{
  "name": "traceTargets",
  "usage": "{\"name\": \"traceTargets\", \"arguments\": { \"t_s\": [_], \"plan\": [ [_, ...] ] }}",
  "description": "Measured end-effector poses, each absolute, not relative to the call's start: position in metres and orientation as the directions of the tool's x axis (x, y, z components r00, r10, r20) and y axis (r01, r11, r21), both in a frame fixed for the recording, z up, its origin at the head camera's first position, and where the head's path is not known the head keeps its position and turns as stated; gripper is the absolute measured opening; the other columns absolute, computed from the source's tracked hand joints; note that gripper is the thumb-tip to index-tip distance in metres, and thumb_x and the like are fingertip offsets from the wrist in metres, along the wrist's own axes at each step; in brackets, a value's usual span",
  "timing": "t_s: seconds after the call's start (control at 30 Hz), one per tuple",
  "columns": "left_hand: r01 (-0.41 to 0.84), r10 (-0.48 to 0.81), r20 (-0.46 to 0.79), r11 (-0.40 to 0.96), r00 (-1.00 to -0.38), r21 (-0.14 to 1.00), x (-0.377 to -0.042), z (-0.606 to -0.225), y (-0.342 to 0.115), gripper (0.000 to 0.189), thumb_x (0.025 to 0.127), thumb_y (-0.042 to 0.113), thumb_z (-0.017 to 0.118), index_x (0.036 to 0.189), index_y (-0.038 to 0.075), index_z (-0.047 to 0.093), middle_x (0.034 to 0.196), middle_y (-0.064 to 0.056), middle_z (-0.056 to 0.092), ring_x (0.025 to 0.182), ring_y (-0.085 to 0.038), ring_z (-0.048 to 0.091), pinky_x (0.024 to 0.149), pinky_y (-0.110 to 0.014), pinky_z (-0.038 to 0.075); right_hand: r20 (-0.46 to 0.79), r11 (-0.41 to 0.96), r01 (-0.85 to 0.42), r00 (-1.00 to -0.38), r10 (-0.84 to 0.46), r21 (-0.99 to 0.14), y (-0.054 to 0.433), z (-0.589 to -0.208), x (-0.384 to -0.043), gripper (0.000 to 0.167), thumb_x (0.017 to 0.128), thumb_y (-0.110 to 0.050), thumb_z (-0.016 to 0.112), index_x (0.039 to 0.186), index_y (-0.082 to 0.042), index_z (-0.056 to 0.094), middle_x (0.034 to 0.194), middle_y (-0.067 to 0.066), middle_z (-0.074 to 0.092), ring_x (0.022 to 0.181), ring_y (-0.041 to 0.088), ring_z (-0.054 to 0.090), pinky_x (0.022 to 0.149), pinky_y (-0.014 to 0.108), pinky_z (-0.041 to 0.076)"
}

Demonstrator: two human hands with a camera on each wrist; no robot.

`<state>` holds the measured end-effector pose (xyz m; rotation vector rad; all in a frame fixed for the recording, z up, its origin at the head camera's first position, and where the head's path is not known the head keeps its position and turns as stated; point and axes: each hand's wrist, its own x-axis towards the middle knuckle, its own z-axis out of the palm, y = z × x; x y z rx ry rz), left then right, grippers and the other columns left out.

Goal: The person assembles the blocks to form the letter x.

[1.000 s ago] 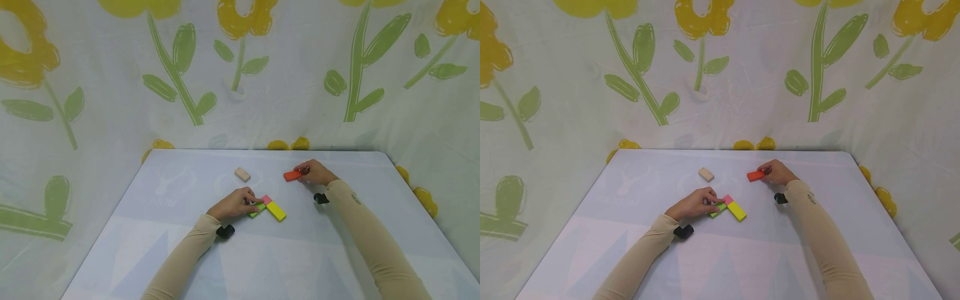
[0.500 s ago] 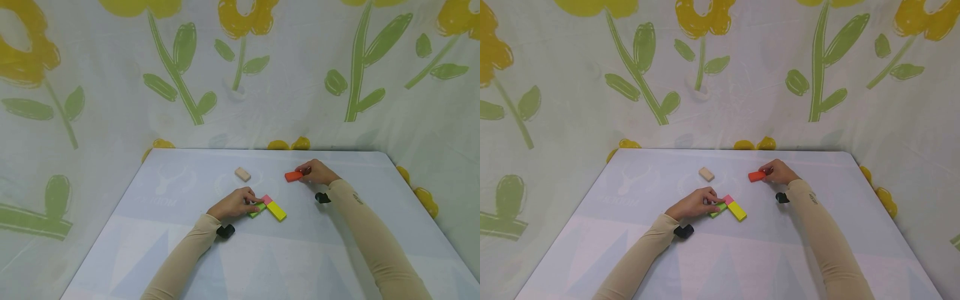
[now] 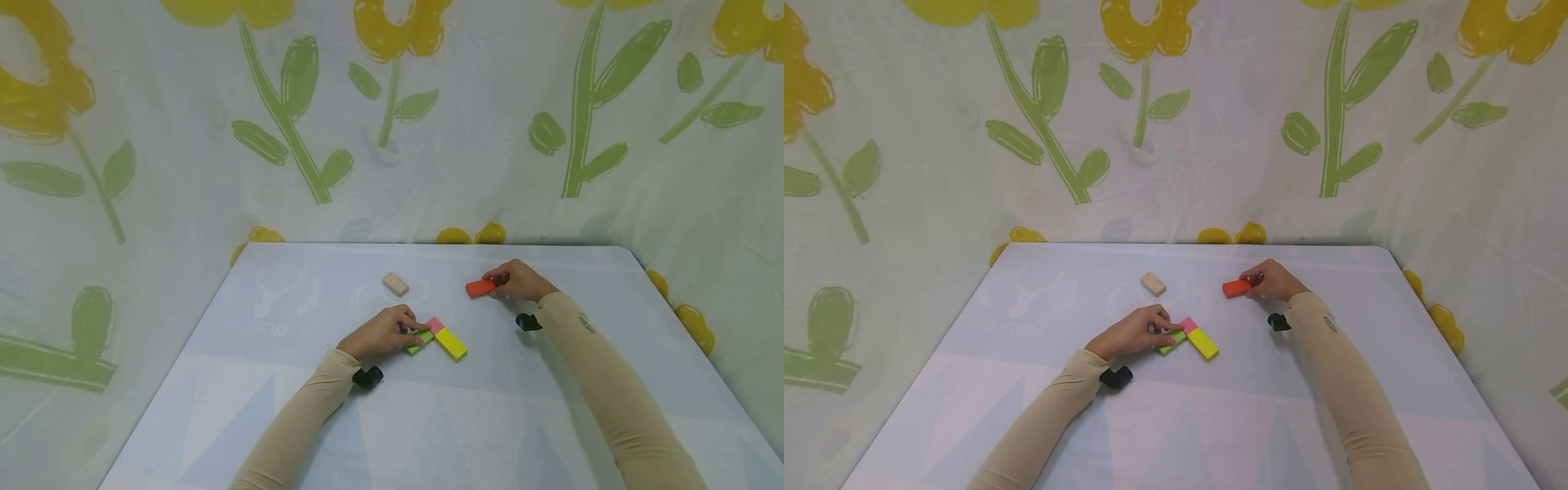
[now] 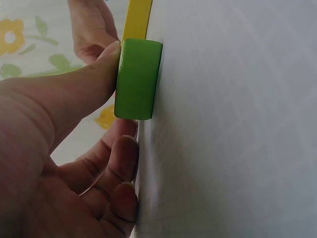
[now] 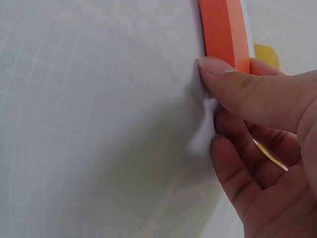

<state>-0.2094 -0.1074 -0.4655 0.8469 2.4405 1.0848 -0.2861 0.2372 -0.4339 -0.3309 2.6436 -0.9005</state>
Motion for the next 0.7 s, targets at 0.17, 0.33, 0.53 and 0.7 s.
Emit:
{"name": "traceTargets", "arguments": {
  "t_s": [0.17,0.33,0.53,0.7],
  "plan": [
    [0.372,0.632,-0.073,0.541,-0.772,0.754,-0.2083,-0.4637,-0.1068,0.035,0.092,0.021,0.08,0.127,0.015,0.075,0.105,-0.002,0.063,0.092,-0.014,0.053,0.075,-0.02,0.044,-0.219,0.775,-0.13,-0.918,-0.33,-0.619,0.2396,-0.434,-0.2864,0.044,0.089,-0.007,0.08,0.132,-0.003,0.07,0.118,0.017,0.073,0.102,0.025,0.058,0.087,0.029,0.049],
    [0.373,0.629,-0.075,0.547,-0.773,0.749,-0.2084,-0.4635,-0.1064,0.035,0.092,0.021,0.079,0.127,0.016,0.075,0.105,-0.002,0.063,0.093,-0.013,0.053,0.075,-0.019,0.045,-0.218,0.764,-0.139,-0.913,-0.346,-0.63,0.2412,-0.4342,-0.2874,0.044,0.089,-0.008,0.081,0.131,-0.002,0.07,0.121,0.018,0.073,0.104,0.026,0.06,0.092,0.034,0.05],
    [0.368,0.629,-0.076,0.544,-0.774,0.754,-0.2086,-0.4632,-0.106,0.035,0.092,0.021,0.079,0.126,0.014,0.075,0.105,-0.002,0.062,0.093,-0.013,0.053,0.076,-0.02,0.044,-0.206,0.754,-0.155,-0.909,-0.361,-0.639,0.2438,-0.4346,-0.2876,0.045,0.088,-0.008,0.082,0.13,-0.001,0.07,0.121,0.019,0.072,0.104,0.026,0.06,0.092,0.035,0.051],
    [0.366,0.626,-0.077,0.546,-0.776,0.754,-0.207,-0.4632,-0.1059,0.035,0.092,0.021,0.08,0.126,0.014,0.075,0.106,-0.003,0.063,0.093,-0.014,0.053,0.076,-0.02,0.044,-0.213,0.749,-0.141,-0.91,-0.355,-0.647,0.2444,-0.4359,-0.2874,0.045,0.088,-0.007,0.081,0.131,-0.002,0.07,0.123,0.019,0.072,0.106,0.026,0.061,0.095,0.036,0.05]
  ]
}}
